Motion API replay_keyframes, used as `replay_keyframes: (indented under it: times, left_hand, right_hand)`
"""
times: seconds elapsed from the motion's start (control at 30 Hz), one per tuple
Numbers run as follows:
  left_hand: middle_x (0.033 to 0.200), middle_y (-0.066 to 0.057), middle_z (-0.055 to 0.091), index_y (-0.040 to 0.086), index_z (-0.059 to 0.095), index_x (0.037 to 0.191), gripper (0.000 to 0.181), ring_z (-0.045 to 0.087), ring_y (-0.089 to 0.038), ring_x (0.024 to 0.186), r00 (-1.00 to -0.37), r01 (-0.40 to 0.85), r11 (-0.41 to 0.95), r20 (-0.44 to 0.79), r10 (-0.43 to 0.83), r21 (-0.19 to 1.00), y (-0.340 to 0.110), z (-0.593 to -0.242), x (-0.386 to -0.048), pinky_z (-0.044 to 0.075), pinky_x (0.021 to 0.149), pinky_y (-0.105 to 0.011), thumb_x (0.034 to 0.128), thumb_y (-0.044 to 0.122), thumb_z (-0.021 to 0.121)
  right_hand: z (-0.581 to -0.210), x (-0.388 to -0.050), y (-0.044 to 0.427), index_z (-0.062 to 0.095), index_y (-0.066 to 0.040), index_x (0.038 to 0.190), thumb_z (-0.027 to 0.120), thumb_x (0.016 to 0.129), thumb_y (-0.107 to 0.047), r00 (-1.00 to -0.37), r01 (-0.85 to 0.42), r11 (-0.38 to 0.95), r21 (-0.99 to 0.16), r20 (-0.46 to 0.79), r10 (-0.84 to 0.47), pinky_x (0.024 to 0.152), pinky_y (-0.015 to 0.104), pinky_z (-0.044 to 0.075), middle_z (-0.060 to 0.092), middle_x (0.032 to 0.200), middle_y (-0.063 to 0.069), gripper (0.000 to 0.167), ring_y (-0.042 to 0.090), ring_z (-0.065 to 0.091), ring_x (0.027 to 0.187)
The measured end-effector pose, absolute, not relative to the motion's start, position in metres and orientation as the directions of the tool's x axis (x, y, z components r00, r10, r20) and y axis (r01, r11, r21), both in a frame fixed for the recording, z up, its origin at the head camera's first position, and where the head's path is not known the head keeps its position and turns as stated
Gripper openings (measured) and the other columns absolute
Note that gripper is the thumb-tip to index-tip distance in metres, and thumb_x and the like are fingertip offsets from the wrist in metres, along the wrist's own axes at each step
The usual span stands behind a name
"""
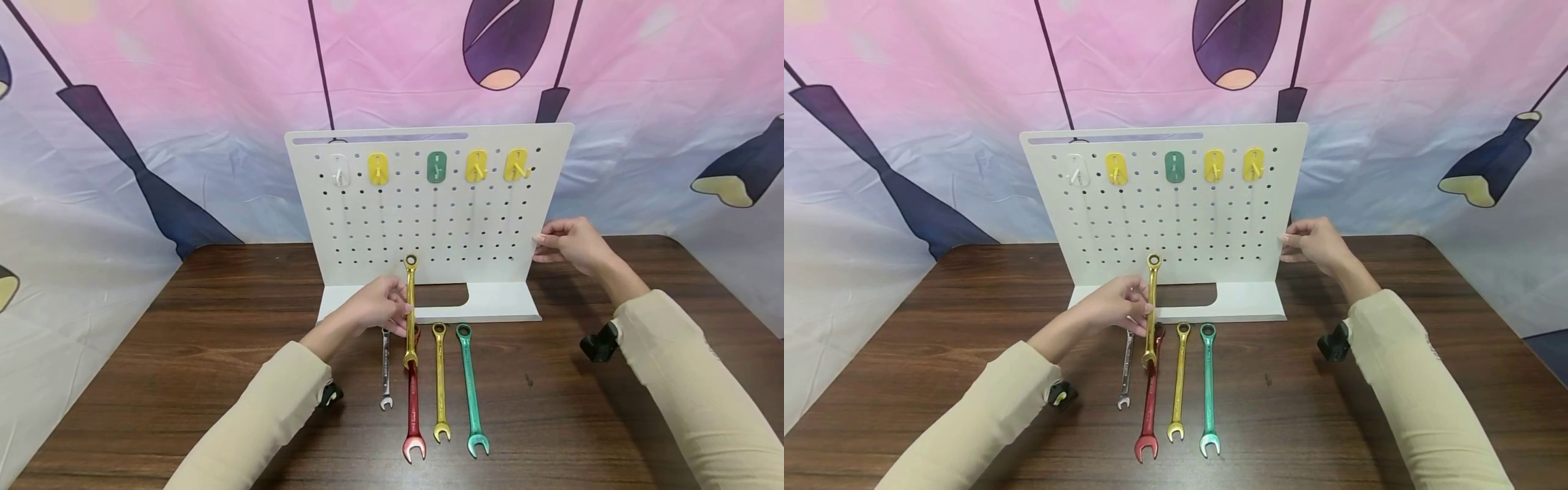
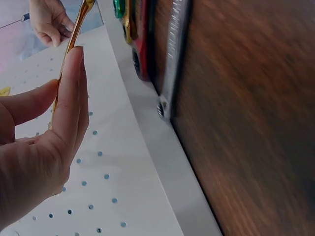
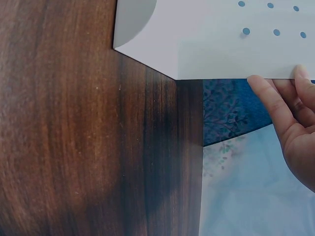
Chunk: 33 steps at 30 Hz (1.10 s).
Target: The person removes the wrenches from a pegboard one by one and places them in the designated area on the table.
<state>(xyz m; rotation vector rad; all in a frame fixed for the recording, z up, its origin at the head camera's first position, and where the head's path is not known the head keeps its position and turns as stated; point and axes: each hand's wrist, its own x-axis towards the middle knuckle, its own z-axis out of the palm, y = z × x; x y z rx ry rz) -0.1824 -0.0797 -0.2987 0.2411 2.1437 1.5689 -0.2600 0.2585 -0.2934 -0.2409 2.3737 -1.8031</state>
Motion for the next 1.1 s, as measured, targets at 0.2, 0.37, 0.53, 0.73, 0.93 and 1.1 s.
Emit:
replay_keyframes:
  times: [0.2,0.37,0.53,0.73,0.93,1.1]
  left_hand:
    - [0.078,-0.016,0.055,-0.008,0.041,0.094,0.008,0.057,-0.021,0.058,-0.868,-0.149,0.351,-0.292,0.401,0.925,-0.088,-0.303,-0.179,0.059,0.062,-0.035,0.0880,-0.012,0.045]
    - [0.076,-0.014,0.051,-0.007,0.041,0.092,0.007,0.057,-0.020,0.056,-0.865,-0.178,0.365,-0.322,0.385,0.914,-0.095,-0.307,-0.177,0.059,0.061,-0.035,0.0885,-0.012,0.046]
    - [0.074,-0.013,0.051,-0.007,0.041,0.091,0.007,0.058,-0.020,0.056,-0.855,-0.207,0.370,-0.351,0.383,0.906,-0.104,-0.310,-0.176,0.059,0.061,-0.035,0.0887,-0.011,0.046]
    - [0.074,-0.013,0.050,-0.010,0.043,0.094,0.007,0.058,-0.018,0.054,-0.844,-0.226,0.413,-0.389,0.369,0.882,-0.112,-0.311,-0.171,0.059,0.059,-0.033,0.0881,-0.010,0.047]
    - [0.072,-0.012,0.053,-0.010,0.045,0.092,0.007,0.058,-0.016,0.053,-0.843,-0.233,0.438,-0.405,0.354,0.868,-0.119,-0.313,-0.169,0.059,0.058,-0.030,0.0865,-0.010,0.049]
    - [0.068,-0.010,0.054,-0.008,0.046,0.088,0.004,0.059,-0.015,0.053,-0.841,-0.225,0.449,-0.405,0.359,0.865,-0.125,-0.314,-0.166,0.058,0.056,-0.027,0.0866,-0.010,0.050]
  right_hand:
    - [-0.293,-0.259,0.259,0.054,0.016,0.098,0.053,0.092,-0.005,-0.975,-0.039,0.271,-0.962,-0.023,-0.220,0.080,0.039,0.055,0.064,0.082,0.004,0.022,0.017,0.062,0.076]
    - [-0.293,-0.259,0.259,0.052,0.018,0.100,0.053,0.092,-0.007,-0.977,-0.043,0.295,-0.955,-0.022,-0.214,0.078,0.037,0.055,0.063,0.082,0.004,0.025,0.016,0.063,0.076]
    - [-0.294,-0.261,0.259,0.052,0.018,0.101,0.053,0.092,-0.008,-0.978,-0.040,0.305,-0.952,-0.025,-0.205,0.081,0.042,0.053,0.063,0.083,0.005,0.027,0.016,0.063,0.076]
    - [-0.294,-0.262,0.258,0.054,0.016,0.100,0.054,0.092,-0.007,-0.982,-0.026,0.294,-0.956,-0.030,-0.186,0.081,0.042,0.053,0.063,0.083,0.006,0.025,0.017,0.063,0.075]
    - [-0.294,-0.262,0.257,0.055,0.016,0.098,0.054,0.092,-0.006,-0.986,-0.022,0.302,-0.953,-0.030,-0.166,0.080,0.043,0.054,0.063,0.083,0.007,0.023,0.018,0.063,0.075]
    - [-0.293,-0.261,0.257,0.054,0.016,0.098,0.053,0.092,-0.006,-0.986,-0.021,0.305,-0.952,-0.031,-0.165,0.080,0.043,0.054,0.064,0.083,0.007,0.023,0.018,0.064,0.075]
